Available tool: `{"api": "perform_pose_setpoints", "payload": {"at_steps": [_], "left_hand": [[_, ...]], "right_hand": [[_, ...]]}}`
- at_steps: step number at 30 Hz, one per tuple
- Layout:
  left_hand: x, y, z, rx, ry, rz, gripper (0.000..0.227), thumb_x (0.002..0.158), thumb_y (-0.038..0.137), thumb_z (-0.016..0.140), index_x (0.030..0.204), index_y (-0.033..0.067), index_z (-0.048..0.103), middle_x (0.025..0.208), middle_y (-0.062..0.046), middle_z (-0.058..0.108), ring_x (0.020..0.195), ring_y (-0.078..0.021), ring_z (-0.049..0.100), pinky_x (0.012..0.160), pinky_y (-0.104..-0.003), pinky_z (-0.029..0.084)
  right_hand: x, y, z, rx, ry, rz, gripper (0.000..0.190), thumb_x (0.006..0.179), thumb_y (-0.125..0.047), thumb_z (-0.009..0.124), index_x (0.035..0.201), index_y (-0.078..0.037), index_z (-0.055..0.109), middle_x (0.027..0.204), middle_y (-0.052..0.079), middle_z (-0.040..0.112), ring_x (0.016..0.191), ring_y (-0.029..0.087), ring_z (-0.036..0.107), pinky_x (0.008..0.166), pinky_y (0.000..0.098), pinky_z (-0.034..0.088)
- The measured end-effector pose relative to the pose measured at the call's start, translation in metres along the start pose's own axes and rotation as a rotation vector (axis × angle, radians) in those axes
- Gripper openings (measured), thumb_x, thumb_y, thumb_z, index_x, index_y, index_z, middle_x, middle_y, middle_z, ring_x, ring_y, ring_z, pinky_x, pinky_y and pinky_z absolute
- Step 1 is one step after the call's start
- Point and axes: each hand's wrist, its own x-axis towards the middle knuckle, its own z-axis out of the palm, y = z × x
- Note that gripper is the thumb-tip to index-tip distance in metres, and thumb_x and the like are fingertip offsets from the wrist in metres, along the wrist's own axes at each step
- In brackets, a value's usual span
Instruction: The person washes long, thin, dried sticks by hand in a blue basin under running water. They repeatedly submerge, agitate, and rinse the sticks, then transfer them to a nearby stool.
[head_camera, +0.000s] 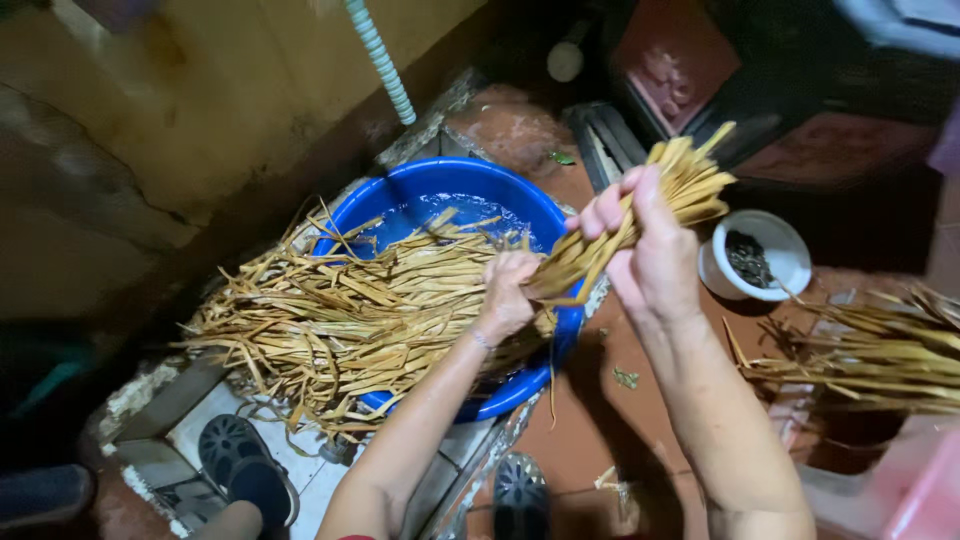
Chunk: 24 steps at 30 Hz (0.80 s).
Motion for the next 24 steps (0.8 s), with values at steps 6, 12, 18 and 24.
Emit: {"api": "perform_pose_setpoints", "payload": {"at_steps": [6,12,18,24], "left_hand": [[-0.048,-0.047,-0.036,0.124,-0.172,-0.119,0.047,0.075,0.009,0.071,0.122,0.0129,0.070,0.115,-0.012,0.071,0.108,-0.0370,0.061,0.098,-0.047,0.047],[-0.103,-0.094,-0.069,0.326,-0.217,0.001,0.055,0.069,0.007,0.071,0.123,0.0158,0.067,0.107,-0.015,0.072,0.097,-0.0412,0.064,0.105,-0.054,0.044],[-0.100,-0.107,-0.101,0.562,-0.609,-0.369,0.040,0.091,0.027,0.068,0.125,0.0108,0.058,0.089,-0.022,0.076,0.084,-0.0399,0.075,0.081,-0.049,0.058],[-0.029,-0.007,-0.056,0.693,-0.795,-0.086,0.032,0.082,0.029,0.077,0.106,0.0119,0.065,0.093,-0.019,0.076,0.088,-0.0386,0.073,0.081,-0.049,0.058]], "right_hand": [[-0.027,-0.080,-0.039,0.097,0.095,-0.180,0.021,0.112,-0.029,0.054,0.102,-0.011,0.053,0.076,0.003,0.049,0.076,0.020,0.055,0.087,0.0470,0.054],[-0.063,-0.134,-0.147,0.246,0.195,-0.167,0.022,0.106,-0.024,0.064,0.092,-0.011,0.056,0.076,0.006,0.056,0.076,0.024,0.060,0.084,0.0479,0.056],[-0.137,-0.100,-0.216,-0.452,0.586,0.005,0.021,0.096,-0.033,0.070,0.102,-0.013,0.070,0.088,0.000,0.071,0.075,0.011,0.062,0.062,0.0303,0.049],[-0.256,-0.132,-0.281,-0.318,0.665,0.084,0.032,0.093,-0.033,0.077,0.116,-0.013,0.067,0.088,0.001,0.064,0.061,0.009,0.053,0.047,0.0217,0.037]]}}
